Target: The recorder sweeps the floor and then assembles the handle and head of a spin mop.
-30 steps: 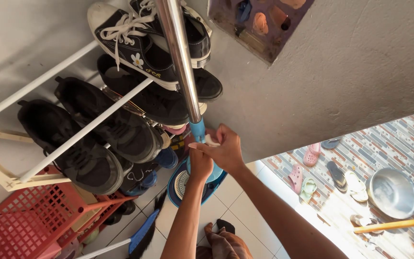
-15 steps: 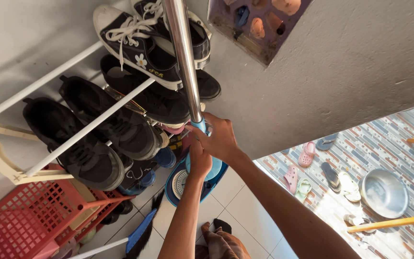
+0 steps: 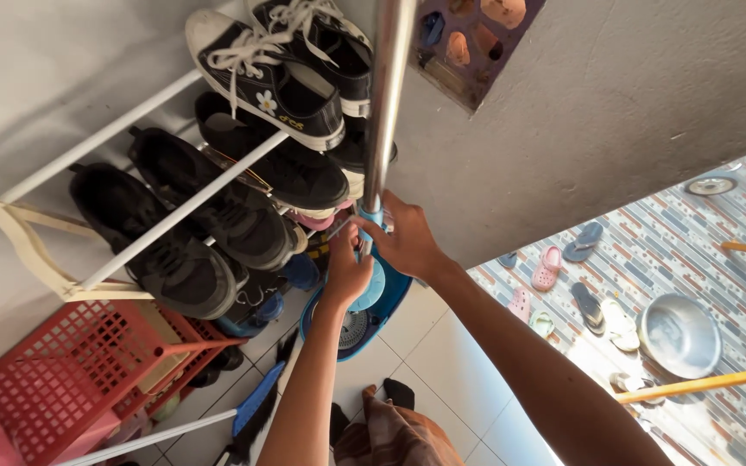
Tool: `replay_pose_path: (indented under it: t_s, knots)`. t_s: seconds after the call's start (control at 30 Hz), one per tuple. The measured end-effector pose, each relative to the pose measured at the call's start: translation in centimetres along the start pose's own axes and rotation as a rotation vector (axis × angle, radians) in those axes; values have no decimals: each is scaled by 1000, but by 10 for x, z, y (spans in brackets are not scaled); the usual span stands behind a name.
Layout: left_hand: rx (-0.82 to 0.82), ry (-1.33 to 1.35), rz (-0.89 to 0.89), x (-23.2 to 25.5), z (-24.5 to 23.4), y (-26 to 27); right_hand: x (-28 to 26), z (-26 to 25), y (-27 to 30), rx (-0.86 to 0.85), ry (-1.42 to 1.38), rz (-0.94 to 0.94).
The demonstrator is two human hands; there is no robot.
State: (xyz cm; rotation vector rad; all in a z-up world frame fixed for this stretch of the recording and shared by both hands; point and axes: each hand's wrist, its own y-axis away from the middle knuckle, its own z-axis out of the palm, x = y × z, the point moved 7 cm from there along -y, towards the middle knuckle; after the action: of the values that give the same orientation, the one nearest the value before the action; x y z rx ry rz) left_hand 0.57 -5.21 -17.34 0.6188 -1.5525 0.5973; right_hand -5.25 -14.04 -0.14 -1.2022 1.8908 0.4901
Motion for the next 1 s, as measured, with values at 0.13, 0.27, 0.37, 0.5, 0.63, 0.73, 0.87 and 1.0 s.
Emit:
replay_pose_path:
  t_s: [0.13,0.27,0.37,0.5,0.63,0.73,0.87,1.0]
  knots:
    - [140,9,104,102,-27,13,3,2,10,73,-16,-152]
    - [136,-87,317,215,-23,16,28,14,15,-54,-34,58]
    - [60,-280,264,223,-7,6,67,26,16,-98,31,55]
    - [32,-355,220,221,6,-3,87,19,21,-24,132,-11]
    - [-10,-283,140,201,19,-2,54,-7,37,30,-176,36]
    - [23,-247,222,181,26,-3,56,-13,52,-3,-161,296]
    - [34,-247,256,158,29,-10,81,-19,52,97,-391,177]
    - [48,-210,309,116,38,-2,39,-31,49,136,-518,-133]
